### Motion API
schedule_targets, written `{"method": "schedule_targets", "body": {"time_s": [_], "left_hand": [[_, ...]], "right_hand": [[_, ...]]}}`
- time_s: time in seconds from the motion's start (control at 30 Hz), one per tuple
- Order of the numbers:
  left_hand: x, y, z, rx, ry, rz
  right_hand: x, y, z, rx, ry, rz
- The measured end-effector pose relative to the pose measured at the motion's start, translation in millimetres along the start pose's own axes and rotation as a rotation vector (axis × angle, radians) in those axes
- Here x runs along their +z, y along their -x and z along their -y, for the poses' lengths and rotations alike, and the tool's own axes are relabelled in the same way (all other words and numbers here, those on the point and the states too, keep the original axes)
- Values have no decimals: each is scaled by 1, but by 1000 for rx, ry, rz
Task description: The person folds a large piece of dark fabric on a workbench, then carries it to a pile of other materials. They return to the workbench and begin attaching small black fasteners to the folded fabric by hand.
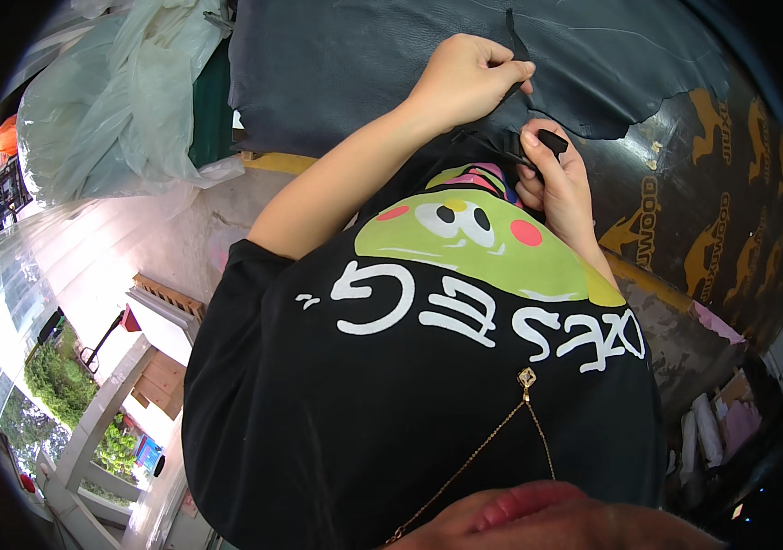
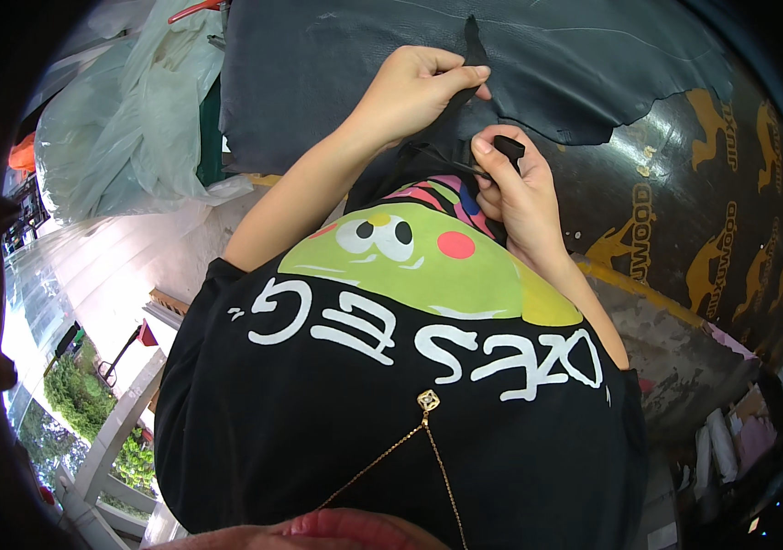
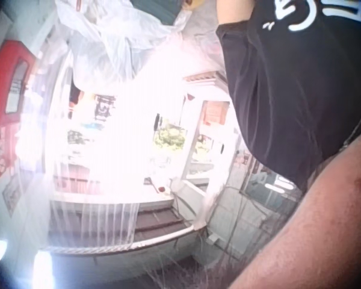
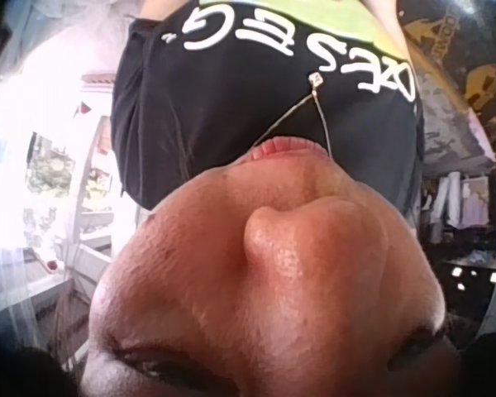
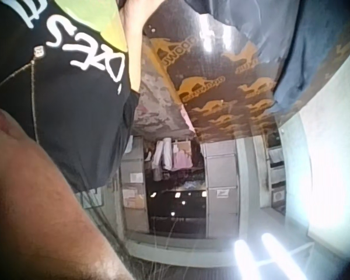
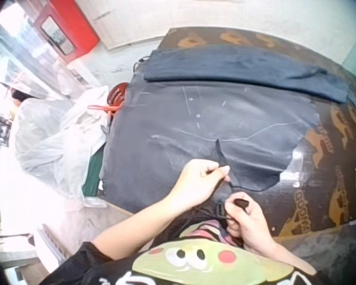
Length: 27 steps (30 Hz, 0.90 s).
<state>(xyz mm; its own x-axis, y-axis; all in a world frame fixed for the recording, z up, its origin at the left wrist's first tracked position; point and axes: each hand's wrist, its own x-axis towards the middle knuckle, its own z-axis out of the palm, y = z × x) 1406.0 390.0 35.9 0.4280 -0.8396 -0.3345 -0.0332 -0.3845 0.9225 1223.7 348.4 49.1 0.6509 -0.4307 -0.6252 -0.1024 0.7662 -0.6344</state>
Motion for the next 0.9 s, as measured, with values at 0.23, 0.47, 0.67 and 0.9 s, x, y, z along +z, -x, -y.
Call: {"method": "schedule_targets", "body": {"time_s": [0.23, 0.47, 0.67, 0.9], "left_hand": [[46, -44, -14, 166, -95, -10], [40, -55, -10, -15, -4, 272], [-20, 0, 2, 85, -49, -50], [-12, 60, -5, 184, -256, 326]], "right_hand": [[-4, -3, -2, -34, 13, -6], [-10, -3, 2, -35, -46, -30], [-11, -1, 9, -25, -82, -80], [-3, -3, 15, -48, 107, -64]]}}
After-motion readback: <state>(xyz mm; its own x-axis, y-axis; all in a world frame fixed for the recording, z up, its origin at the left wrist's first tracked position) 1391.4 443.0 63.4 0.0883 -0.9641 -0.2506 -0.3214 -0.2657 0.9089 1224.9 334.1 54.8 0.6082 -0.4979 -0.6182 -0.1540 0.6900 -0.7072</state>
